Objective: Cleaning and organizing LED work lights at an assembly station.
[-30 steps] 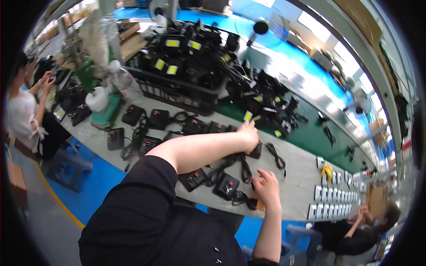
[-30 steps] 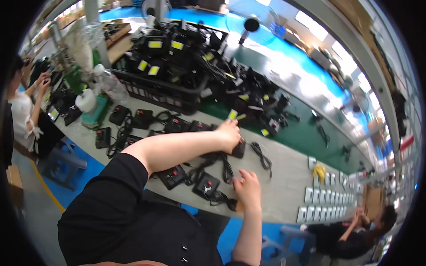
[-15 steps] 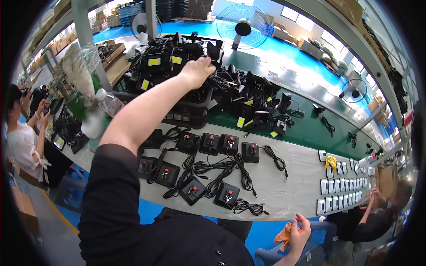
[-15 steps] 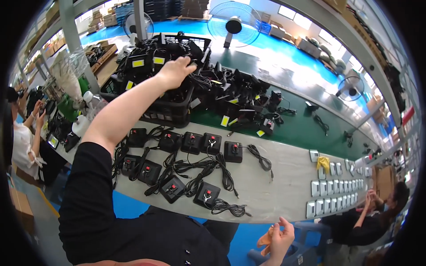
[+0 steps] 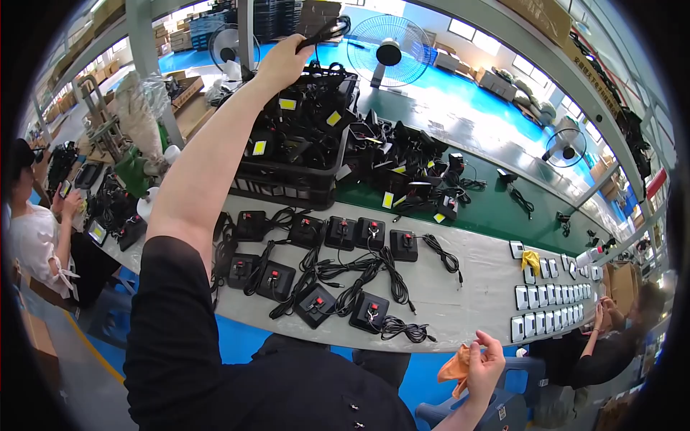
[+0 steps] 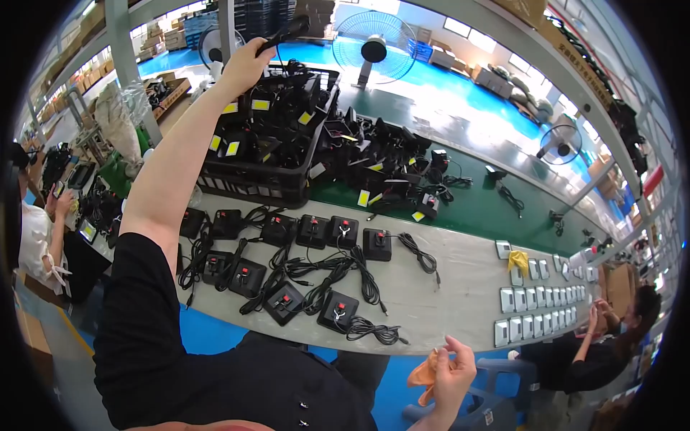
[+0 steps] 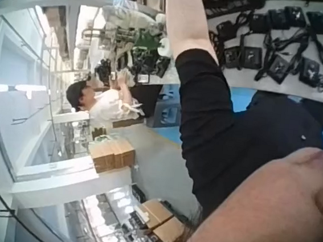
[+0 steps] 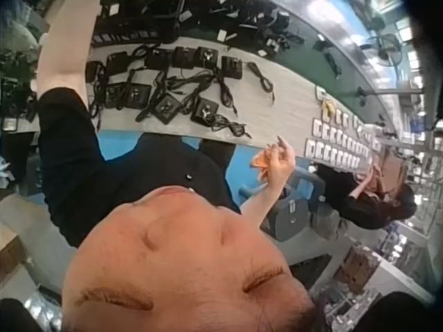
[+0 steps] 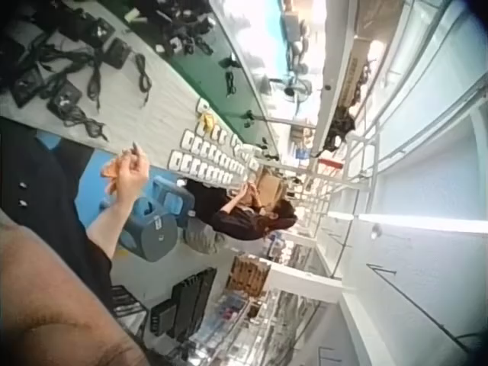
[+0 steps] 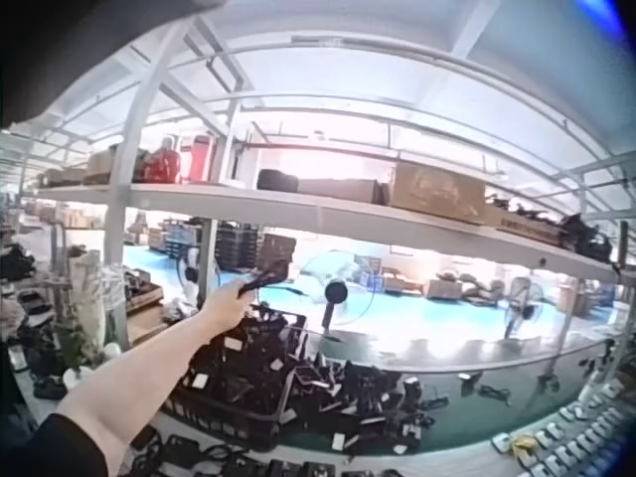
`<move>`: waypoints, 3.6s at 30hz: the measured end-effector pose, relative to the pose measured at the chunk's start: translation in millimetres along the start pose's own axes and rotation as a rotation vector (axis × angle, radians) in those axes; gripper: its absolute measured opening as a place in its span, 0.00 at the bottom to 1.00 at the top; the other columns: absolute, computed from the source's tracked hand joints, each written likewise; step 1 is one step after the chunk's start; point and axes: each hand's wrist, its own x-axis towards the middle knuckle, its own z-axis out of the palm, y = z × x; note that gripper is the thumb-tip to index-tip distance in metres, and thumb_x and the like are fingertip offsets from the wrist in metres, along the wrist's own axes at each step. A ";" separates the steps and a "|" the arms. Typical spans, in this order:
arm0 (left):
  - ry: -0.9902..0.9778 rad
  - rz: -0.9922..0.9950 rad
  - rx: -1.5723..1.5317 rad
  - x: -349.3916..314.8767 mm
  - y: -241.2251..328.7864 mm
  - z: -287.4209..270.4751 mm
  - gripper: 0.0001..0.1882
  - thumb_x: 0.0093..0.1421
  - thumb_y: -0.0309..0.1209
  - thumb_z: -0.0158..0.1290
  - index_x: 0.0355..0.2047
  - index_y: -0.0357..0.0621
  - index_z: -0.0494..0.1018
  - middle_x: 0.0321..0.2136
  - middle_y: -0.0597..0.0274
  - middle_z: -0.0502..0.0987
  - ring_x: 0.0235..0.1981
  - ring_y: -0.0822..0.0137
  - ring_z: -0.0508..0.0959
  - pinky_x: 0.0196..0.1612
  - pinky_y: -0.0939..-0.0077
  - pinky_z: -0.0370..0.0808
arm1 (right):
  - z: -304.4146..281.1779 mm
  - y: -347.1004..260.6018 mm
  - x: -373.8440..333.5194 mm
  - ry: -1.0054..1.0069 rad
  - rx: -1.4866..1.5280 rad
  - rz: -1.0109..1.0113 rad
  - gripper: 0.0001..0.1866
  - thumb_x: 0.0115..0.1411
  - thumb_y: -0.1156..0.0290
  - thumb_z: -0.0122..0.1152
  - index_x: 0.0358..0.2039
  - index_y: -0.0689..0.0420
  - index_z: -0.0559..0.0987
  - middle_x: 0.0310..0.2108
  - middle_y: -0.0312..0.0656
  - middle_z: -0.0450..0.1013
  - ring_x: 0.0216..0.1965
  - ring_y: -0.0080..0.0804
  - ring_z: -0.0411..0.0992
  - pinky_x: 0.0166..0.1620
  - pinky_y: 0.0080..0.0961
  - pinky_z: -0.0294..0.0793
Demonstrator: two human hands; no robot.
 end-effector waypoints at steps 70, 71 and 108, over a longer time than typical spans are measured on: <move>-0.010 -0.768 -1.044 -39.8 -60.6 21.6 0.08 0.61 0.31 0.49 0.28 0.41 0.72 0.25 0.61 0.77 0.25 0.69 0.79 0.32 0.73 0.78 | 197.0 -210.0 197.8 0.002 0.463 -0.601 0.10 0.61 0.70 0.58 0.38 0.64 0.79 0.30 0.35 0.76 0.32 0.18 0.71 0.37 0.17 0.70; -0.037 -0.745 -1.060 -39.0 -55.3 15.9 0.08 0.60 0.30 0.49 0.26 0.41 0.72 0.24 0.61 0.76 0.24 0.69 0.79 0.32 0.71 0.78 | 189.8 -210.9 203.3 -0.008 0.585 -0.569 0.12 0.62 0.69 0.58 0.38 0.66 0.79 0.30 0.34 0.75 0.32 0.17 0.69 0.37 0.15 0.69; -1.422 -1.302 -1.913 -340.2 306.8 40.7 0.23 0.61 0.22 0.49 0.57 0.43 0.59 0.31 0.58 0.74 0.34 0.68 0.77 0.37 0.74 0.77 | -138.8 -13.6 -3.1 0.104 0.103 -0.005 0.14 0.56 0.71 0.64 0.42 0.64 0.76 0.28 0.34 0.71 0.33 0.19 0.70 0.33 0.14 0.70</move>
